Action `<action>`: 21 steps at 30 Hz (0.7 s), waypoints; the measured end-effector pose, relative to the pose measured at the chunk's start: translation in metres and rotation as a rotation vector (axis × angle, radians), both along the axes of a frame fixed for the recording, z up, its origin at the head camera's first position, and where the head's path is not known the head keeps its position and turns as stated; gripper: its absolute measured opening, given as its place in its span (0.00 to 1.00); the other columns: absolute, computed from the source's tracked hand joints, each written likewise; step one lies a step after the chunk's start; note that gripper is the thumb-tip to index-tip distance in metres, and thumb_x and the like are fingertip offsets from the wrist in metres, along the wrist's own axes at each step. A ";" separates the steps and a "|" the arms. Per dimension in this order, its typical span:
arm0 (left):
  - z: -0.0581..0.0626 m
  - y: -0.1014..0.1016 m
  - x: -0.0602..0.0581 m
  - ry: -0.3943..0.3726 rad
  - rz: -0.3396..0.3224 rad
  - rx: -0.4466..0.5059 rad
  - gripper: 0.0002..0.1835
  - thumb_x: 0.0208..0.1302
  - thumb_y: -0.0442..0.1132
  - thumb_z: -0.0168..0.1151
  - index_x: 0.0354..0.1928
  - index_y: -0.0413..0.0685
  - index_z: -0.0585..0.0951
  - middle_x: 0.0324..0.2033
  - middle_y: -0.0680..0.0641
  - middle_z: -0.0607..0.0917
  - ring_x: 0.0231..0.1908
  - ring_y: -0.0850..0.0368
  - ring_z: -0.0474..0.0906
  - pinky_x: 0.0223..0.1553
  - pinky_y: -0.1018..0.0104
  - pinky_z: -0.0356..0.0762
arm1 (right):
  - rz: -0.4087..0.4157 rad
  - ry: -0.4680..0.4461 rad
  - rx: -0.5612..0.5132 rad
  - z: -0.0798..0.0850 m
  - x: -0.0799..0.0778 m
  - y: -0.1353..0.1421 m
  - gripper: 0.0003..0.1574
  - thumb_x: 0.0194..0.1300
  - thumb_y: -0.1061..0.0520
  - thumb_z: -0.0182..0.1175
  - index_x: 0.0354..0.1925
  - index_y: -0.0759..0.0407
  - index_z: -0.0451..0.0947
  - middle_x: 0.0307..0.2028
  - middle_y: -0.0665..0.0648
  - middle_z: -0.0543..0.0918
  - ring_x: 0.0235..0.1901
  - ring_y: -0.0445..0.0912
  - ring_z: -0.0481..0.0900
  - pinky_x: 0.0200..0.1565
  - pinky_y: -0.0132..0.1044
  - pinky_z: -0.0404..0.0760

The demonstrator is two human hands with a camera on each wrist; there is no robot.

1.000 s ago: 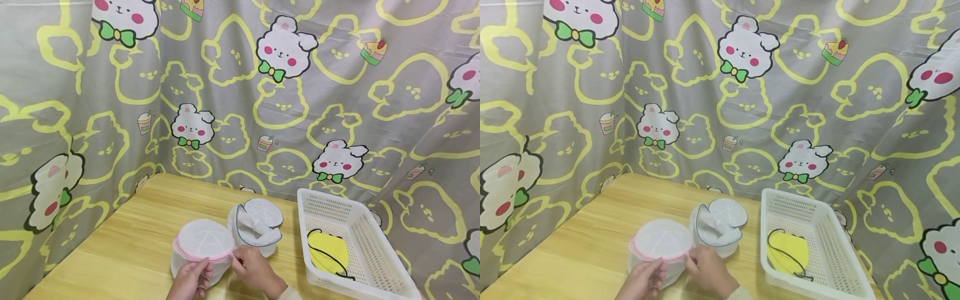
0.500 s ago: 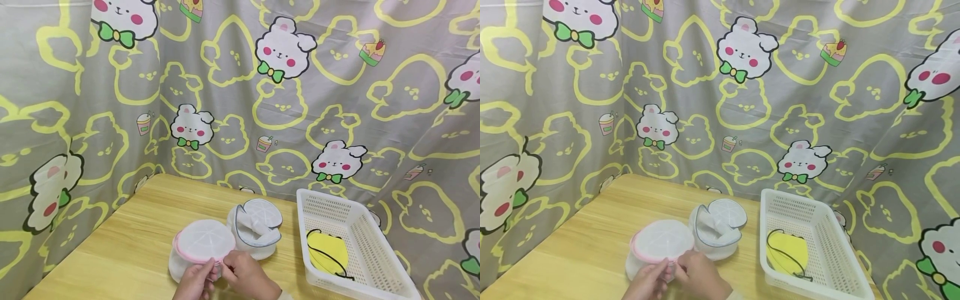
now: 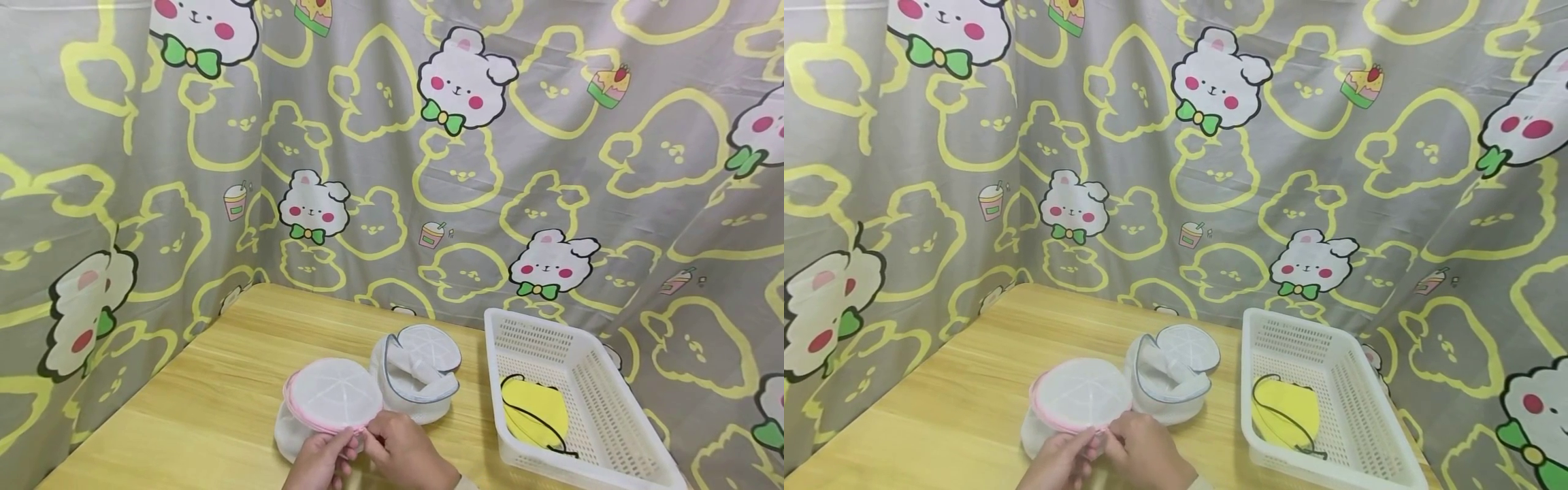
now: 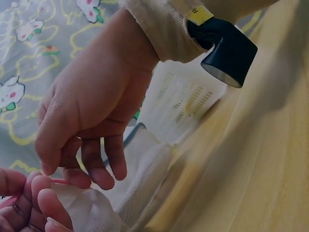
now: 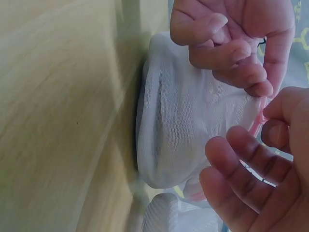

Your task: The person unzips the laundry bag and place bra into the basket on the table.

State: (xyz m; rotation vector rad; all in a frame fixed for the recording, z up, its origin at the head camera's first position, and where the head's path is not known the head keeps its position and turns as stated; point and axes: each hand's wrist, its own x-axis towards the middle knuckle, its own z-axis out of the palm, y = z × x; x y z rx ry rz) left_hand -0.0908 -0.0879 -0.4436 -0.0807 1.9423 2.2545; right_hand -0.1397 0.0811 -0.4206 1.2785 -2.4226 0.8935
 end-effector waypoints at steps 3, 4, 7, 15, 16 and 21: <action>0.001 -0.001 0.000 -0.002 0.001 0.001 0.17 0.73 0.45 0.52 0.30 0.42 0.80 0.22 0.55 0.77 0.20 0.63 0.71 0.18 0.73 0.68 | -0.020 0.001 -0.001 -0.001 -0.001 0.002 0.23 0.64 0.61 0.58 0.15 0.49 0.65 0.19 0.38 0.64 0.21 0.29 0.62 0.23 0.16 0.62; 0.001 -0.001 0.001 -0.001 0.001 -0.002 0.17 0.73 0.45 0.52 0.31 0.41 0.80 0.22 0.55 0.77 0.20 0.63 0.71 0.18 0.73 0.68 | -0.023 0.006 -0.002 -0.001 -0.002 0.002 0.22 0.64 0.61 0.58 0.15 0.48 0.66 0.19 0.38 0.64 0.21 0.29 0.62 0.23 0.16 0.62; 0.003 -0.002 0.001 0.005 0.002 -0.006 0.18 0.72 0.45 0.52 0.32 0.37 0.80 0.23 0.55 0.77 0.21 0.63 0.71 0.18 0.73 0.68 | -0.030 0.026 -0.009 -0.002 -0.004 0.004 0.22 0.63 0.62 0.58 0.15 0.49 0.65 0.19 0.38 0.64 0.21 0.28 0.62 0.22 0.16 0.62; 0.004 -0.007 0.002 0.015 0.003 0.016 0.19 0.73 0.43 0.51 0.36 0.30 0.79 0.24 0.53 0.77 0.22 0.63 0.72 0.18 0.74 0.69 | -0.063 0.029 -0.035 -0.002 -0.006 0.007 0.24 0.60 0.63 0.60 0.13 0.50 0.62 0.18 0.37 0.60 0.18 0.27 0.57 0.18 0.16 0.58; 0.004 -0.007 0.002 0.016 0.005 0.017 0.19 0.73 0.43 0.51 0.36 0.30 0.79 0.24 0.53 0.77 0.22 0.63 0.72 0.18 0.74 0.69 | -0.065 0.020 -0.039 -0.003 -0.006 0.008 0.25 0.60 0.64 0.60 0.13 0.50 0.61 0.18 0.37 0.60 0.18 0.27 0.57 0.18 0.17 0.57; 0.006 -0.010 0.003 0.034 0.013 0.020 0.19 0.72 0.42 0.51 0.37 0.28 0.79 0.25 0.53 0.77 0.22 0.63 0.72 0.19 0.74 0.70 | -0.066 0.007 -0.058 -0.003 -0.009 0.011 0.27 0.61 0.64 0.60 0.13 0.50 0.60 0.18 0.37 0.59 0.18 0.28 0.57 0.18 0.17 0.57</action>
